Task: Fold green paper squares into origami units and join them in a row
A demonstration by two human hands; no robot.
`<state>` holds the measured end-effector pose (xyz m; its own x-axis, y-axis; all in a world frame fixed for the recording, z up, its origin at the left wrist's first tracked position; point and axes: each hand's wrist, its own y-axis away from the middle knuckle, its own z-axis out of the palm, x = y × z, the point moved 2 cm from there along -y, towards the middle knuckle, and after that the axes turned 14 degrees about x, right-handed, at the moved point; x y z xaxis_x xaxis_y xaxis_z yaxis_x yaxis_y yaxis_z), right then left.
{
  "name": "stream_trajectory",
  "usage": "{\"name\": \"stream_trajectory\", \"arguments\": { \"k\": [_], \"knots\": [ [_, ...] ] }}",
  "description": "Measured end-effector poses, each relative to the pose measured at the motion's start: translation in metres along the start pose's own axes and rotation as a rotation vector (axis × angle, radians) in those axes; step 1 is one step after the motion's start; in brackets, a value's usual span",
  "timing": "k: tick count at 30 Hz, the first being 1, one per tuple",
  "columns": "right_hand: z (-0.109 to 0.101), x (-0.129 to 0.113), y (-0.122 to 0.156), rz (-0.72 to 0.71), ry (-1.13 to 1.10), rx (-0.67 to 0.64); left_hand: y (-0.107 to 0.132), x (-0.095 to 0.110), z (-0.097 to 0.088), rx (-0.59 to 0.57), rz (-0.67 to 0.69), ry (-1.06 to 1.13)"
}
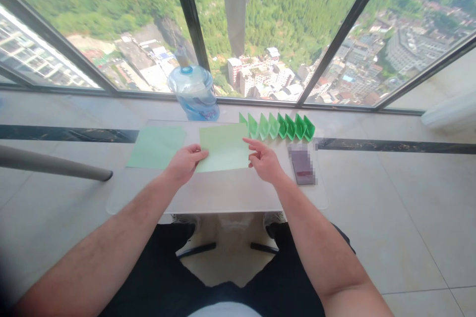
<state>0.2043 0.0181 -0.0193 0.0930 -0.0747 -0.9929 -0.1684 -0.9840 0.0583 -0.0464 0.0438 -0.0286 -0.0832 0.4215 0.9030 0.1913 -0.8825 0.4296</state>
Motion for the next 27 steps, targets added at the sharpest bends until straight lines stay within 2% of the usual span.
{"name": "stream_trajectory", "arguments": {
  "k": [3, 7, 10, 14, 18, 27],
  "knots": [
    [0.001, 0.002, 0.008, -0.077, 0.101, -0.054, 0.005, 0.002, -0.002, -0.034, -0.029, 0.033],
    [0.000, 0.006, 0.013, -0.167, 0.127, 0.082, 0.013, 0.005, -0.007, -0.049, -0.005, -0.013],
    [-0.001, 0.006, 0.013, -0.125, 0.105, 0.132, 0.019, 0.008, -0.011, -0.042, 0.010, 0.038],
    [-0.003, 0.003, 0.015, -0.049, 0.074, 0.210, 0.026, 0.010, -0.010, -0.135, 0.104, 0.173],
    [0.001, -0.003, 0.020, 0.013, 0.027, 0.205, 0.027, 0.002, -0.004, -0.179, 0.188, 0.152],
    [0.006, 0.004, 0.019, 0.066, -0.091, 0.173, 0.022, -0.005, 0.003, 0.010, 0.211, 0.235]
  ]
}}
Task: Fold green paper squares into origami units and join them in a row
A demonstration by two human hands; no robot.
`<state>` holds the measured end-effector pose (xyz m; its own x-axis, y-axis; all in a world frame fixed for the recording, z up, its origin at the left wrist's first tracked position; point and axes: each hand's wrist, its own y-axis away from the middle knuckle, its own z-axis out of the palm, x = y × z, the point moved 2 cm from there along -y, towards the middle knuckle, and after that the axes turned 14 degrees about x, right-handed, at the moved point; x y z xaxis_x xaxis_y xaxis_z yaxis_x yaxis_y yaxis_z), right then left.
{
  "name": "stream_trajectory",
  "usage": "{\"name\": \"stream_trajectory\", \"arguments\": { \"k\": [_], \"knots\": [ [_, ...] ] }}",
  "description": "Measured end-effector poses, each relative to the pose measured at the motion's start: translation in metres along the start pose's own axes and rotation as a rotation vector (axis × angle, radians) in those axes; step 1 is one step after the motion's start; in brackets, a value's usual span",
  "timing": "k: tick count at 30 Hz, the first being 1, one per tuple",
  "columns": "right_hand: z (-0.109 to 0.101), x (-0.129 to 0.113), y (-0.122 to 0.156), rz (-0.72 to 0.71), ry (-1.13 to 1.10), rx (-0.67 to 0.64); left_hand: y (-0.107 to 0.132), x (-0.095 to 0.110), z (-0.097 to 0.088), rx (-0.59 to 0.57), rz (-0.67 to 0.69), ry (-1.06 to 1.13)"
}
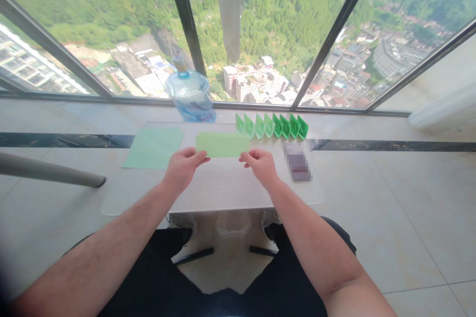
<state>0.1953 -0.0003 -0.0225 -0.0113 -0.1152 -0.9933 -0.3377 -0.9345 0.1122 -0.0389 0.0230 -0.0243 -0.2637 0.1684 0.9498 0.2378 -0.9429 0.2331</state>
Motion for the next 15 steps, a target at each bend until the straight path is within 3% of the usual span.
{"name": "stream_trajectory", "arguments": {
  "k": [11, 15],
  "knots": [
    [-0.0010, 0.0042, -0.0053, -0.010, -0.025, 0.143, 0.0050, 0.0030, 0.0043, 0.055, 0.041, -0.009],
    [-0.0005, 0.0034, -0.0033, -0.035, -0.001, 0.157, 0.0022, 0.0028, 0.0012, 0.171, 0.103, -0.056]
  ]
}}
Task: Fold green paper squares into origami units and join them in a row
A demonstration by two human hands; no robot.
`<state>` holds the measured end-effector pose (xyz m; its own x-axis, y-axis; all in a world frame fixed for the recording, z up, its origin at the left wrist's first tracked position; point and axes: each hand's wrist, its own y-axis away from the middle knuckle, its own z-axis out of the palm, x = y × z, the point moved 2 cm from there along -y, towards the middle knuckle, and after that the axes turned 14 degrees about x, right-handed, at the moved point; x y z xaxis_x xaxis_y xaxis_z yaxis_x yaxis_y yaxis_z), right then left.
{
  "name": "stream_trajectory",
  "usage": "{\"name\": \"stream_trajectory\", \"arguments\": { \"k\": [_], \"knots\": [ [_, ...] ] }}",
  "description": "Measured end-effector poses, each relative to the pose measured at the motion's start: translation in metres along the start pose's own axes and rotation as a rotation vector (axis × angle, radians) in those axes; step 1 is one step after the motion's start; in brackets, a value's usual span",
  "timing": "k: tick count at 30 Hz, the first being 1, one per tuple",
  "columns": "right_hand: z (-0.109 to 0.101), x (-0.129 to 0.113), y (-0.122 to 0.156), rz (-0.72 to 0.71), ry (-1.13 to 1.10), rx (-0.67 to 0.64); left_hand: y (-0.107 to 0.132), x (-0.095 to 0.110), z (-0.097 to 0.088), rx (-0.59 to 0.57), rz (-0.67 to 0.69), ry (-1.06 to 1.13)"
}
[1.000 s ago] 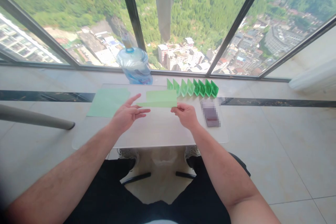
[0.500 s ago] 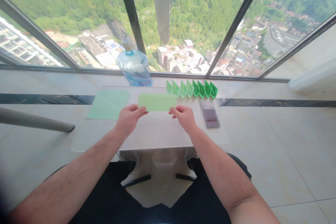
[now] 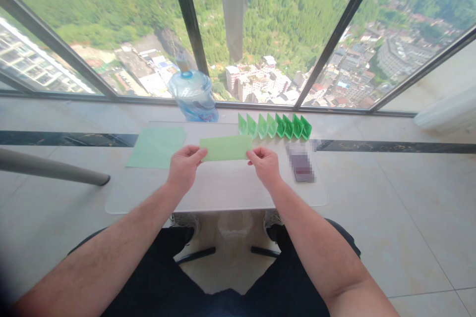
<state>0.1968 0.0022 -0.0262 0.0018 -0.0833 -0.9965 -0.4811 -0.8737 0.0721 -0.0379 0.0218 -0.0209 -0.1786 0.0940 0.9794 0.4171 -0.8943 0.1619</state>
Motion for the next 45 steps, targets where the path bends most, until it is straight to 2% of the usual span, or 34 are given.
{"name": "stream_trajectory", "arguments": {
  "k": [3, 7, 20, 45],
  "knots": [
    [0.0003, 0.0011, 0.0008, -0.012, 0.011, 0.003, -0.0011, 0.0000, -0.0014, 0.053, 0.036, -0.046],
    [0.0010, 0.0025, 0.0016, -0.034, 0.031, 0.002, -0.0004, 0.0017, -0.0009, 0.068, 0.031, -0.005],
    [0.0030, 0.0012, 0.0044, -0.040, 0.047, 0.010, -0.0023, 0.0006, -0.0018, 0.076, -0.035, 0.040],
    [0.0016, 0.0028, 0.0043, -0.060, 0.062, -0.013, -0.0016, 0.0011, -0.0010, 0.076, -0.038, 0.045]
  ]
}}
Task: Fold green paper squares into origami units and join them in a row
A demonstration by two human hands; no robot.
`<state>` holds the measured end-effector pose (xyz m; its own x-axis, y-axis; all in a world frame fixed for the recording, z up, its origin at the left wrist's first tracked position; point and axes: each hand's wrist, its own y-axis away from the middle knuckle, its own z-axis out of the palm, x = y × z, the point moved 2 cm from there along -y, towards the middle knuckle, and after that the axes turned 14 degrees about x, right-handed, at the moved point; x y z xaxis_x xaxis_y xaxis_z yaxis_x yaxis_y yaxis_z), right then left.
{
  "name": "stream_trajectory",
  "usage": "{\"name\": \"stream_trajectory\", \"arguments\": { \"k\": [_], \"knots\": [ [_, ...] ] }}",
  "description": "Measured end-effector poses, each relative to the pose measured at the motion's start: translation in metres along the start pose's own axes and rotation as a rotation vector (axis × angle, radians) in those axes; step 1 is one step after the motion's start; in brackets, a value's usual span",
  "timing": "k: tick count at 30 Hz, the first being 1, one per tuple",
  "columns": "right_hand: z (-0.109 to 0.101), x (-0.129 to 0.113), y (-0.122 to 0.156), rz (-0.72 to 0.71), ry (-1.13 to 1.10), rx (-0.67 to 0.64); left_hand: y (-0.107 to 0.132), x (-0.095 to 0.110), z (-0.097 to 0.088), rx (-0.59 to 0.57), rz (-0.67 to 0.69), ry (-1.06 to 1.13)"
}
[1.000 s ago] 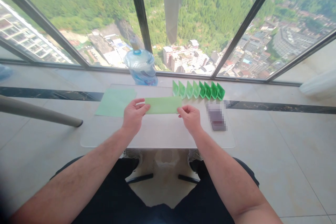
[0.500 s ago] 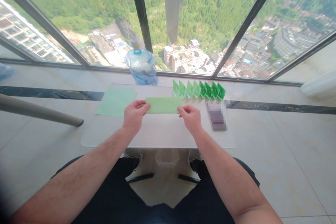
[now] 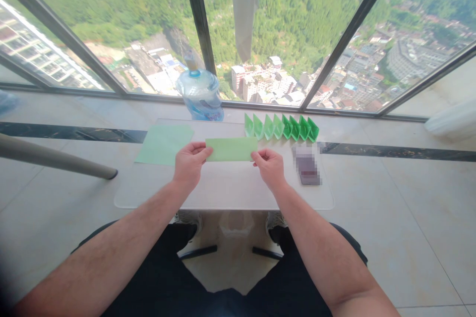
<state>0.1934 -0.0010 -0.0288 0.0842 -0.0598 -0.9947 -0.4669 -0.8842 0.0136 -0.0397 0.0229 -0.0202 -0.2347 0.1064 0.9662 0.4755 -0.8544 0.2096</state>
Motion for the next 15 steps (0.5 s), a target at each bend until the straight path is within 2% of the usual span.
{"name": "stream_trajectory", "arguments": {
  "k": [6, 9, 11, 15],
  "knots": [
    [0.000, 0.002, -0.007, 0.053, -0.083, 0.007, -0.006, 0.002, -0.001, -0.007, 0.002, -0.035],
    [0.000, -0.005, -0.021, 0.065, -0.095, 0.000, -0.014, 0.001, 0.003, -0.074, -0.027, -0.117],
    [0.001, -0.013, -0.029, 0.052, 0.028, -0.079, -0.017, 0.000, 0.010, -0.168, -0.040, -0.196],
    [0.010, -0.028, -0.032, 0.003, 0.220, -0.353, -0.010, 0.000, 0.027, -0.384, -0.027, -0.341]
  ]
}}
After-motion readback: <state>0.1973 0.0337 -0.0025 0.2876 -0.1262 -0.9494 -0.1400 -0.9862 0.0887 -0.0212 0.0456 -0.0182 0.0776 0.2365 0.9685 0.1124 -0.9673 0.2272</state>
